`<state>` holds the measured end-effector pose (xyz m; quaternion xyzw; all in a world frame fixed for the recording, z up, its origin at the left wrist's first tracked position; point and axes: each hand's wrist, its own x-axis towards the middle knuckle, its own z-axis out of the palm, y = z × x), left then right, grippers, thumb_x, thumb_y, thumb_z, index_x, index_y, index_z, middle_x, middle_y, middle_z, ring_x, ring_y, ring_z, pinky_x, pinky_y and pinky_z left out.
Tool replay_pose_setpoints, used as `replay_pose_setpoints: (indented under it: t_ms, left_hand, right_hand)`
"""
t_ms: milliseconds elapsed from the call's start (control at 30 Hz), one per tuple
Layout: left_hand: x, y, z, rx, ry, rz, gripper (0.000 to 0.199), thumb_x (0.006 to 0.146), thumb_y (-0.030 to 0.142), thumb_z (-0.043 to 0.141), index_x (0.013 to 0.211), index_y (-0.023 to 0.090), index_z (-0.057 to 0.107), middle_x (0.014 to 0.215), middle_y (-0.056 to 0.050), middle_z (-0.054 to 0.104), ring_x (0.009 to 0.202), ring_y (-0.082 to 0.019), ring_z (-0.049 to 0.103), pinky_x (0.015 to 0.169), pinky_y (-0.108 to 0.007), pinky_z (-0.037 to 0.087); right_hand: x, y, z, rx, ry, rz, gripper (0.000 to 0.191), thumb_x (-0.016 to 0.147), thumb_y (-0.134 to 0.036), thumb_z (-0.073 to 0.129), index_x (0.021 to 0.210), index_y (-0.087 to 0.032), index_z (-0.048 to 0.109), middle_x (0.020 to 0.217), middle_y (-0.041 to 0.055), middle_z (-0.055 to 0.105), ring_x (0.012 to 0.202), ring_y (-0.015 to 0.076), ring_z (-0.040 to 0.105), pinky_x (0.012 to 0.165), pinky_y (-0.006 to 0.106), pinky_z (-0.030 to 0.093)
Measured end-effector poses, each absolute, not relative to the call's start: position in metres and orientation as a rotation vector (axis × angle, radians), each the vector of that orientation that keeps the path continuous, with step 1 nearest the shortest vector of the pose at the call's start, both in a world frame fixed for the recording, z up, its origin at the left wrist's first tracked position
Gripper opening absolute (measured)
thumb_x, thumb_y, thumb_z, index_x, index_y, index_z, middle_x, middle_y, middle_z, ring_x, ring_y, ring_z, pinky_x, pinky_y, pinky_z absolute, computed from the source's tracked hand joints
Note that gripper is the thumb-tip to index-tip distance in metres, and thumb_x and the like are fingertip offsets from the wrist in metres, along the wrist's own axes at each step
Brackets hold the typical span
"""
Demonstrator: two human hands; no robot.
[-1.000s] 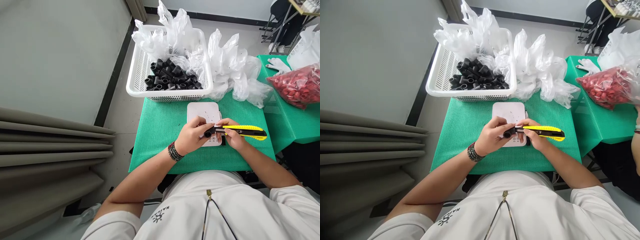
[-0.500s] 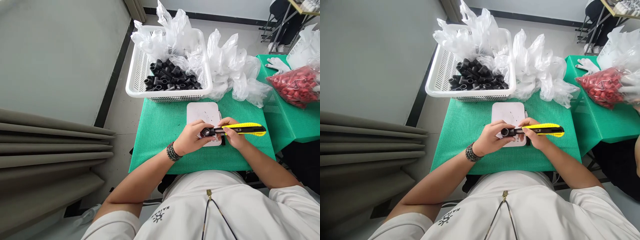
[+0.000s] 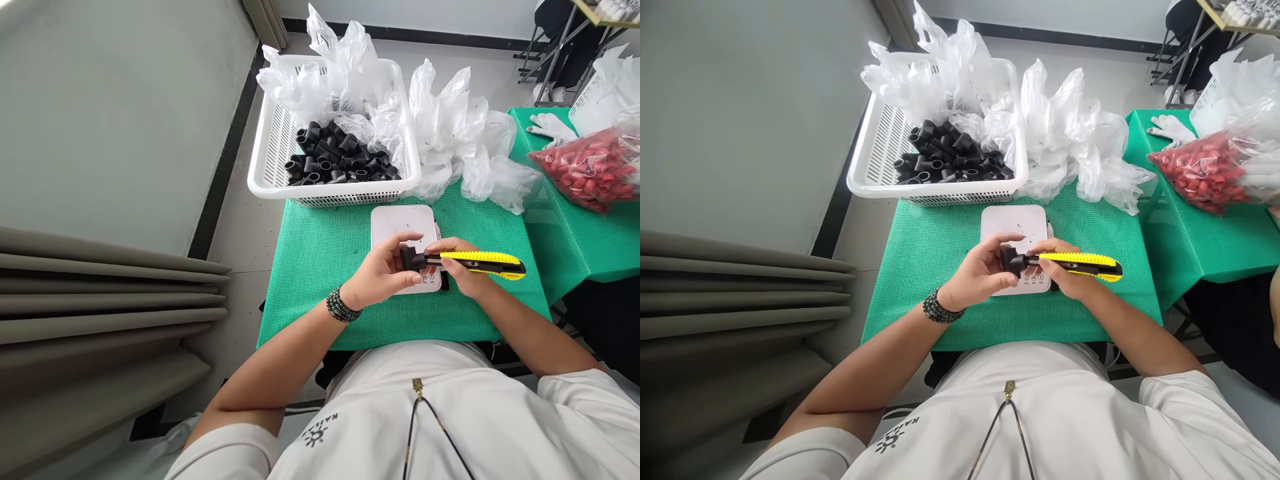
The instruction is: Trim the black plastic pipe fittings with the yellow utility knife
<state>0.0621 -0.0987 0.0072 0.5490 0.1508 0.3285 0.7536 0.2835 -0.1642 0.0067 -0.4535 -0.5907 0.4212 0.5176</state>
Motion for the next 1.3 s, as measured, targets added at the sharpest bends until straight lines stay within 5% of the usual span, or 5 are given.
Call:
replay_pose_setpoints:
  t_ms: [200, 433, 800, 1067, 1300]
  left_hand:
    - [0.059, -0.098, 0.005, 1.448, 0.419, 0.727, 0.098, 0.075, 0.048, 0.101, 0.154, 0.02, 0.049, 0.112, -0.01, 0.078, 0.098, -0.023, 0.08, 0.087, -0.031, 0.067]
    - [0.055, -0.101, 0.012, 1.906, 0.666, 0.761, 0.075, 0.092, 0.04, 0.083, 0.156, 0.021, 0.048, 0.107, -0.005, 0.076, 0.084, -0.016, 0.074, 0.077, -0.026, 0.061]
    - [0.054, -0.102, 0.013, 1.897, 0.672, 0.738, 0.07, 0.09, 0.041, 0.084, 0.15, 0.017, 0.057, 0.095, -0.002, 0.077, 0.074, -0.013, 0.071, 0.07, -0.022, 0.057]
    - [0.063, -0.109, 0.017, 1.758, 0.662, 0.724, 0.076, 0.088, 0.055, 0.084, 0.148, 0.017, 0.06, 0.092, -0.004, 0.077, 0.074, -0.016, 0.071, 0.072, -0.026, 0.06]
    - [0.018, -0.1, 0.08, 1.984, 0.758, 0.742, 0.071, 0.092, 0.053, 0.084, 0.154, 0.025, 0.062, 0.068, 0.006, 0.061, 0.059, -0.01, 0.056, 0.056, -0.021, 0.042]
  right_hand:
    - [0.285, -0.165, -0.004, -1.093, -1.299, 1.179, 0.043, 0.099, -0.066, 0.071, 0.118, -0.028, 0.079, 0.11, 0.0072, 0.084, 0.086, 0.0236, 0.082, 0.076, 0.04, 0.069]
    - [0.277, -0.164, 0.001, -1.032, -1.174, 1.329, 0.049, 0.097, -0.068, 0.073, 0.122, -0.026, 0.076, 0.087, 0.0048, 0.083, 0.077, 0.025, 0.082, 0.074, 0.042, 0.07]
    - [0.28, -0.165, -0.001, -1.007, -1.114, 1.424, 0.064, 0.091, -0.075, 0.076, 0.13, -0.025, 0.076, 0.105, 0.0093, 0.085, 0.087, 0.0257, 0.083, 0.08, 0.042, 0.071]
    - [0.28, -0.164, -0.001, -1.029, -1.103, 1.366, 0.041, 0.09, -0.062, 0.083, 0.112, -0.028, 0.086, 0.102, 0.0062, 0.086, 0.082, 0.0215, 0.082, 0.081, 0.038, 0.072]
    - [0.278, -0.16, 0.005, -0.931, -1.016, 1.451, 0.042, 0.09, -0.059, 0.085, 0.115, -0.025, 0.085, 0.09, 0.0047, 0.087, 0.073, 0.0222, 0.084, 0.073, 0.039, 0.073]
